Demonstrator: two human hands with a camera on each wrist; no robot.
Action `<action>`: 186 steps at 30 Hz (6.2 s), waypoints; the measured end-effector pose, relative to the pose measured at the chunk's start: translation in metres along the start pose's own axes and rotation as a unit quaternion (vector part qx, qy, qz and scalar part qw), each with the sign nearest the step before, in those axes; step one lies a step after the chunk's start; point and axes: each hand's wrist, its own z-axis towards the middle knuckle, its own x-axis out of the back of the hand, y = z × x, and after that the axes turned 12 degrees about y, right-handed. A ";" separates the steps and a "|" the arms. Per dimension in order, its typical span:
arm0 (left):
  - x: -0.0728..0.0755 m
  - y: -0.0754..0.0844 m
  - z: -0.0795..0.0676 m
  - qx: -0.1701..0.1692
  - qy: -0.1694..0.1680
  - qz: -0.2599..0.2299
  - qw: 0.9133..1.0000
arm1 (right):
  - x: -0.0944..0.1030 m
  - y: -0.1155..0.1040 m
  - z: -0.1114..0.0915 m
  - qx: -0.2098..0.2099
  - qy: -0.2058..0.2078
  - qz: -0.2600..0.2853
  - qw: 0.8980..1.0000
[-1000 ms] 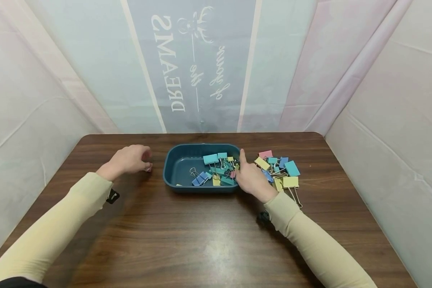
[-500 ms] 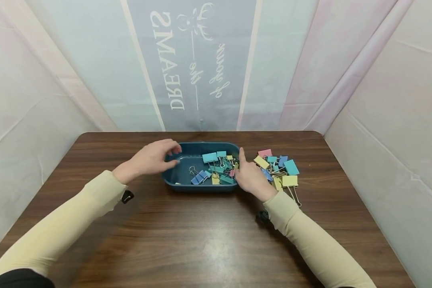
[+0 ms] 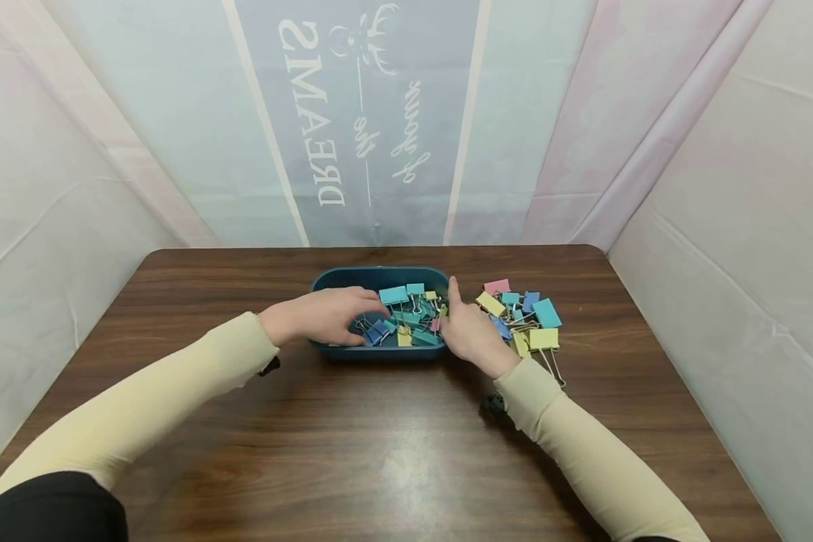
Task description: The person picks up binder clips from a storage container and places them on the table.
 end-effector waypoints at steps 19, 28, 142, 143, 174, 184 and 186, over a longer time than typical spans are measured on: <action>-0.006 0.013 0.021 -0.061 -0.088 0.087 0.990 | 0.001 -0.001 0.000 -0.007 -0.004 -0.002 1.000; -0.005 0.013 0.027 -0.093 -0.096 0.099 0.986 | 0.002 -0.001 0.000 -0.008 -0.002 -0.004 1.000; -0.014 0.027 0.053 -0.022 -0.120 0.187 0.975 | -0.001 0.002 -0.001 0.002 0.006 0.003 1.000; -0.014 0.027 0.052 -0.019 -0.121 0.185 0.975 | -0.001 0.002 -0.001 0.002 0.007 0.002 1.000; 0.070 -0.057 -0.055 0.101 0.016 0.087 0.991 | 0.001 -0.001 -0.004 0.010 0.017 0.005 1.000; 0.036 -0.091 -0.090 0.161 -0.041 0.075 0.983 | -0.001 -0.001 -0.005 -0.001 0.013 0.002 1.000; 0.029 -0.094 -0.093 0.162 -0.048 0.071 0.983 | -0.001 -0.001 -0.004 -0.002 0.013 0.001 1.000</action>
